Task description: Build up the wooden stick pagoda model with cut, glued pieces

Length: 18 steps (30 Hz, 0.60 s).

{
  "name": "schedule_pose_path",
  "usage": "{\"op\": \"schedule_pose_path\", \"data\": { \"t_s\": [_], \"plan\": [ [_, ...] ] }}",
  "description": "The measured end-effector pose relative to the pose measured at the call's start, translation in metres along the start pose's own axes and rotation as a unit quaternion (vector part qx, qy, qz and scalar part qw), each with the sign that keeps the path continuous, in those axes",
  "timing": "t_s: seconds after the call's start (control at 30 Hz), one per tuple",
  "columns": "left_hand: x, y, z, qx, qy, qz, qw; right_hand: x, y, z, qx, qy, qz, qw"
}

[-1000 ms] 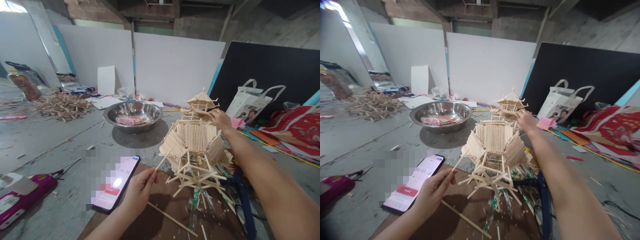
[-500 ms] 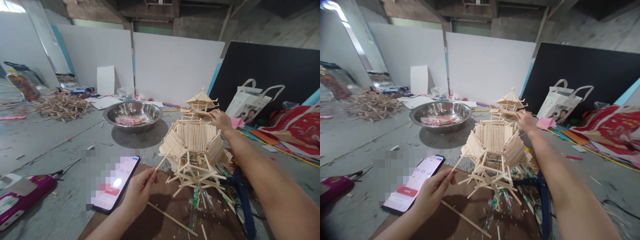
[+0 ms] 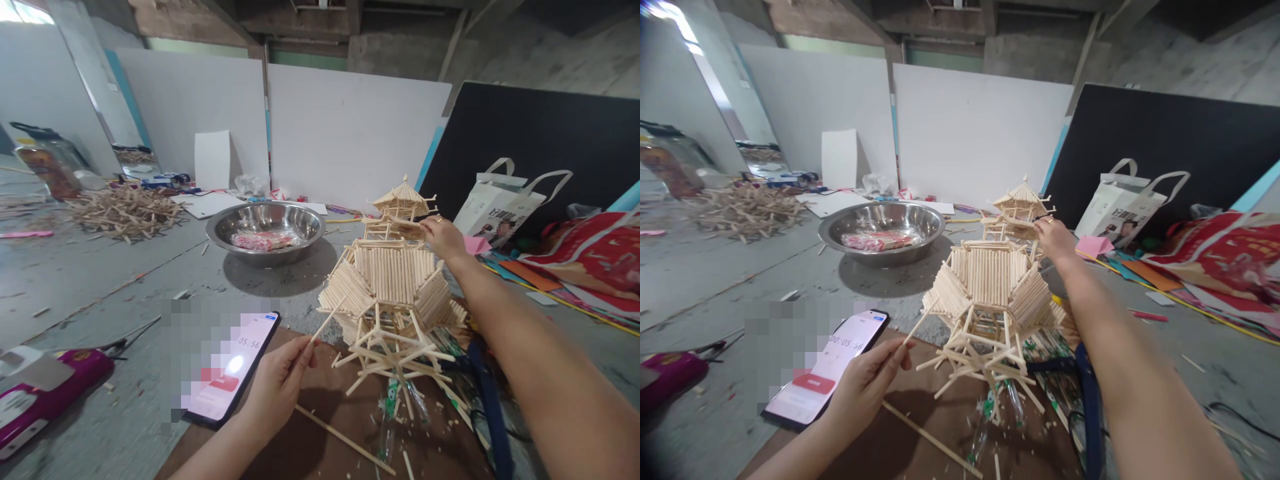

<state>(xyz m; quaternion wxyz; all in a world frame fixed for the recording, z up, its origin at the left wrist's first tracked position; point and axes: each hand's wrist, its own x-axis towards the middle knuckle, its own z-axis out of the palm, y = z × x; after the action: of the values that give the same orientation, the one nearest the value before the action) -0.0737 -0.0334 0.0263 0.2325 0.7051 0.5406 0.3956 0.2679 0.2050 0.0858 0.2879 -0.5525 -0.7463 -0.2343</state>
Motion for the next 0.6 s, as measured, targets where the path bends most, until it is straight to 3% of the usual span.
{"op": "schedule_pose_path", "data": {
  "t_s": [0.6],
  "plan": [
    [0.0000,0.0021,-0.0004,-0.002,-0.001,-0.005,1.000,0.0026,-0.0081,-0.0062,-0.019,-0.003,0.015,1.000]
  ]
}}
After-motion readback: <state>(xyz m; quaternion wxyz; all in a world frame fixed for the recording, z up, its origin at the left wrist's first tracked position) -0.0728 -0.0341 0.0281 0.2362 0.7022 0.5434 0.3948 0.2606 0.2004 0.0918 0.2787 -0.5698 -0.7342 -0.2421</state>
